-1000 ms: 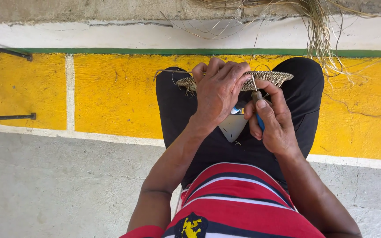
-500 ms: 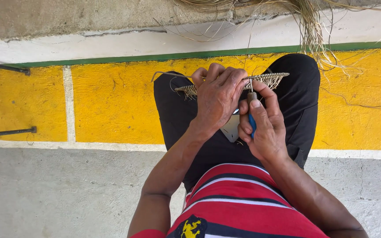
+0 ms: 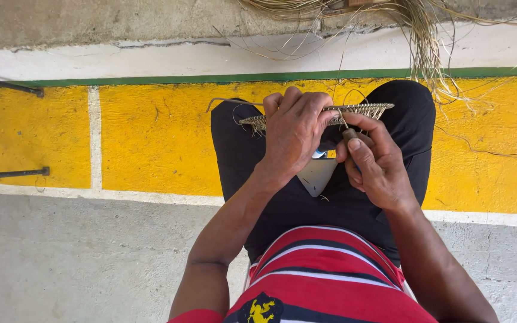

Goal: The recorder is weaving a round basket or mat using natural straw or fibers and a small awl tool.

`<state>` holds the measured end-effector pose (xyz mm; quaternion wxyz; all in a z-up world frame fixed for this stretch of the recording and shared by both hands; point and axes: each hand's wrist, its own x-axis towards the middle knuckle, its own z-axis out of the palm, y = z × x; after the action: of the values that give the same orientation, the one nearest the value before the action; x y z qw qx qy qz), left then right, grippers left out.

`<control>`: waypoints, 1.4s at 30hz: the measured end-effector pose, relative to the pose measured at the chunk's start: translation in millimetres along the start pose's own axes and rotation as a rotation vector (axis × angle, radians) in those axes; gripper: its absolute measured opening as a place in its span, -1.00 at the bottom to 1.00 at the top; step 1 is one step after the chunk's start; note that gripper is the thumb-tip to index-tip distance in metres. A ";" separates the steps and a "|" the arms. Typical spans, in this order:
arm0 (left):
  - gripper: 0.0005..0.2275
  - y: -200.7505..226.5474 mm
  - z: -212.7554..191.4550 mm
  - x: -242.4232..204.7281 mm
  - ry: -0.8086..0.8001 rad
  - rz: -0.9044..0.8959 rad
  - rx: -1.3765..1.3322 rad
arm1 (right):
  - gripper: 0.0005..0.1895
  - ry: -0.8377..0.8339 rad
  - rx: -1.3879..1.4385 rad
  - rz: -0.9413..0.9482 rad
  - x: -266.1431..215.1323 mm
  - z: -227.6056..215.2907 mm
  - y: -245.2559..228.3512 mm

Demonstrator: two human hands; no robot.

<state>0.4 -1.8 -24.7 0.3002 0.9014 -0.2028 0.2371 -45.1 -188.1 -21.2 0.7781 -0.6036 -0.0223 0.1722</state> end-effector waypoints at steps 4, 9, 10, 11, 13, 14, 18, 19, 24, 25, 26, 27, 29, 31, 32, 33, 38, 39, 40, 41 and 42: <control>-0.73 2.0 -1.5 -1.2 -0.013 0.023 0.001 | -0.62 0.011 -0.005 0.008 2.4 -3.1 1.5; -0.80 -0.2 -7.2 4.6 -0.036 0.049 0.037 | -0.63 -0.040 0.447 0.132 8.9 -5.0 -2.5; -0.80 0.0 -8.1 4.0 -0.039 0.045 0.036 | -0.63 -0.038 0.449 0.137 6.3 -4.9 -0.9; -0.77 0.1 -8.7 3.3 -0.050 0.045 0.049 | -0.60 -0.009 0.237 0.085 3.8 -5.0 0.8; -0.74 -4.6 -6.4 6.2 -0.044 0.056 0.071 | -0.57 0.011 0.019 0.014 6.0 -6.1 0.1; -0.72 -5.7 -4.6 2.7 -0.054 0.029 0.030 | -0.55 -0.007 -0.043 -0.008 2.2 -5.2 -0.6; -0.70 -6.6 -2.6 -0.2 -0.066 0.014 0.014 | -0.55 -0.029 -0.189 -0.050 1.4 -2.5 -1.7; -0.70 -5.9 -3.7 -0.2 -0.066 0.013 0.014 | -0.55 -0.030 -0.190 -0.050 2.1 -2.0 -1.1; -0.73 -3.5 -6.1 -0.1 -0.080 0.051 0.094 | -0.61 -0.006 0.122 0.115 7.9 -3.9 -0.5; -0.73 -4.9 -5.1 -0.5 -0.076 0.050 0.098 | -0.61 -0.012 0.121 0.114 8.0 -3.3 -1.5; -0.73 -6.5 -4.5 0.9 -0.071 0.053 0.093 | -0.61 -0.057 0.307 0.127 9.1 -2.9 -4.0; -0.72 -8.1 -3.6 2.4 -0.065 0.056 0.087 | -0.61 -0.102 0.494 0.140 10.4 -2.7 -6.5; -0.71 -8.6 -4.1 3.0 -0.062 0.053 0.078 | -0.58 -0.072 0.210 0.067 4.8 1.1 -6.1; -0.70 -12.3 -2.8 8.1 -0.035 0.061 0.081 | -0.55 -0.055 -0.082 -0.027 7.7 3.9 -7.6; -0.69 -11.5 -1.5 5.5 -0.058 0.039 0.055 | -0.55 -0.047 -0.120 -0.030 3.8 6.3 -7.1; -0.67 -10.7 0.1 2.6 -0.081 0.016 0.029 | -0.54 -0.040 -0.157 -0.032 0.0 8.5 -6.3; -0.66 -12.2 0.0 0.1 -0.052 0.034 0.044 | -0.60 -0.016 -0.113 -0.024 6.1 11.9 -1.8; -0.67 -12.2 1.0 -0.5 -0.056 0.042 0.060 | -0.61 -0.009 -0.105 -0.028 6.9 11.9 0.1; -0.67 -10.8 0.4 -1.4 -0.056 0.040 0.057 | -0.61 -0.008 -0.106 -0.026 7.9 11.5 0.3; -0.66 -9.5 -0.1 -2.4 -0.053 0.060 0.086 | -0.63 0.012 0.008 0.025 8.8 11.1 0.7; -0.66 -8.3 -0.5 -4.9 -0.048 0.081 0.117 | -0.65 0.031 0.122 0.073 9.2 10.7 2.5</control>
<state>0.6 5.6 -30.7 0.2322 0.9139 -0.2319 0.2390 -39.6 -174.9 -22.2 0.8070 -0.5581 0.0223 0.1920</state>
